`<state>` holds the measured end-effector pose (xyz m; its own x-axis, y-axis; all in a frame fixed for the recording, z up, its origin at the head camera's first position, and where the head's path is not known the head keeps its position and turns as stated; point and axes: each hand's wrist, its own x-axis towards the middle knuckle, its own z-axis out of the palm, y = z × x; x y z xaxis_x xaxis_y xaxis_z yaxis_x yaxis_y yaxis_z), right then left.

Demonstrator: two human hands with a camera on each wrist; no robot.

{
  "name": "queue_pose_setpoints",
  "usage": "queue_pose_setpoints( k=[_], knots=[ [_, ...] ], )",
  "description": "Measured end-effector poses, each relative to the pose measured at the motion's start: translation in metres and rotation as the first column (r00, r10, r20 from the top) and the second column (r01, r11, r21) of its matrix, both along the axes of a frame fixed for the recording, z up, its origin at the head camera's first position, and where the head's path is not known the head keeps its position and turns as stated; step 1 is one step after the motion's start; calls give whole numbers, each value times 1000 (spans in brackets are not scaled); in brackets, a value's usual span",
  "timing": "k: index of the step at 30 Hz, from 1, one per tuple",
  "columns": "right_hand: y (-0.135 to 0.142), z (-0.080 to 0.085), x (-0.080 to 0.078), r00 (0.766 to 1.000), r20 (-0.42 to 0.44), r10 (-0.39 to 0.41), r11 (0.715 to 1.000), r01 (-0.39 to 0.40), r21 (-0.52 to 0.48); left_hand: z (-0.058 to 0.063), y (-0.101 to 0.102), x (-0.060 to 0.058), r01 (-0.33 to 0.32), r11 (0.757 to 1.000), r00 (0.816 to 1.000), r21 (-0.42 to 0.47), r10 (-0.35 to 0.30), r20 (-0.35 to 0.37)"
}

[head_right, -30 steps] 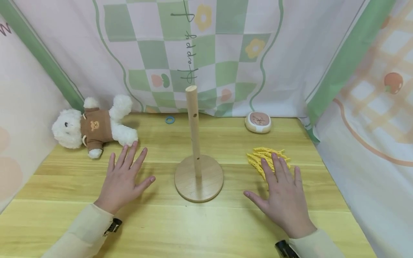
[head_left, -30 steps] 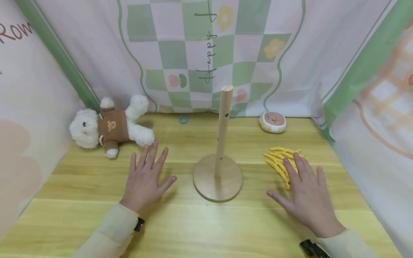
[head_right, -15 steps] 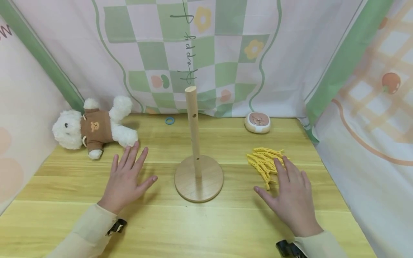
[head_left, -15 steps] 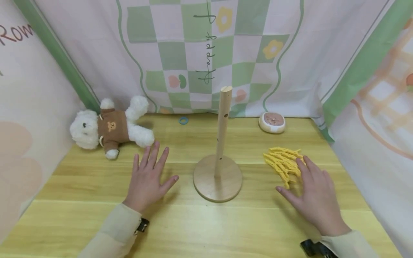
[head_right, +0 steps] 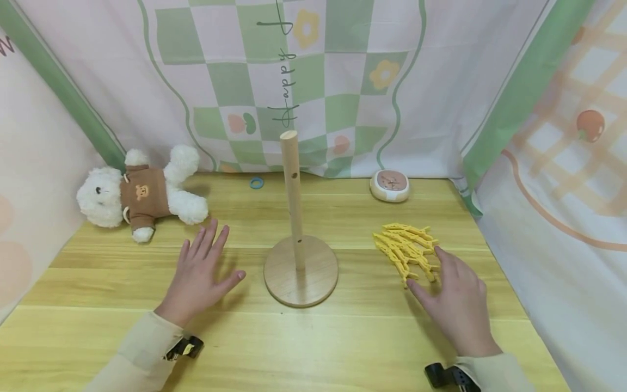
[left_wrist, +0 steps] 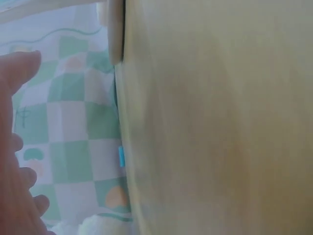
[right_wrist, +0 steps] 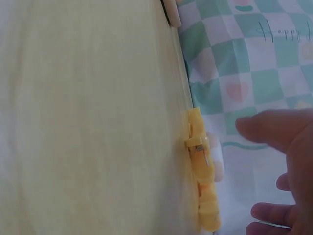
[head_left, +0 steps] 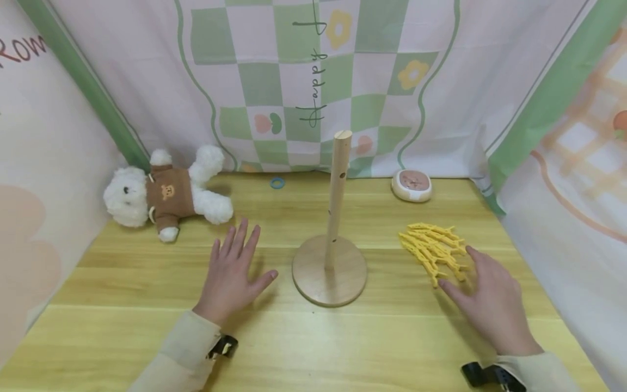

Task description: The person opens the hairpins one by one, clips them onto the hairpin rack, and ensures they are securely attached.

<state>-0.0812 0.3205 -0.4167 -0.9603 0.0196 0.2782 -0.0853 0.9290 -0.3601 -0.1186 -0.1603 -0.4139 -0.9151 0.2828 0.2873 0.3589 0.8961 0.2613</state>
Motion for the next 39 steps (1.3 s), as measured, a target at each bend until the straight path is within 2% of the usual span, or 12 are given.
queue_pose_setpoints(
  k=[6,13,17,21,25,28,33,39],
  knots=[
    [11,-7,-3,996,83,-23,998,28,-56,-5,8,1,14,999,998,52,-17,63],
    [21,-11,-10,995,93,-24,1000,24,3,-15,27,0,54,979,985,195,-85,152],
    [24,-12,-13,991,132,-38,999,37,13,-20,38,-1,62,967,971,248,-116,209],
    [27,-12,-16,983,173,-52,999,50,17,-27,47,-5,37,951,951,308,-128,283],
    [29,-14,-16,983,177,-57,998,55,12,-33,55,-6,3,939,935,344,-124,331],
    [30,-14,-15,982,175,-65,998,64,11,-33,59,-7,-6,935,931,355,-124,344],
    [31,-16,-14,981,173,-85,996,83,15,-32,64,-8,8,945,927,327,-129,352],
    [29,-20,-9,983,148,-104,989,118,-85,-31,66,-6,16,951,934,308,-124,335]
  ],
)
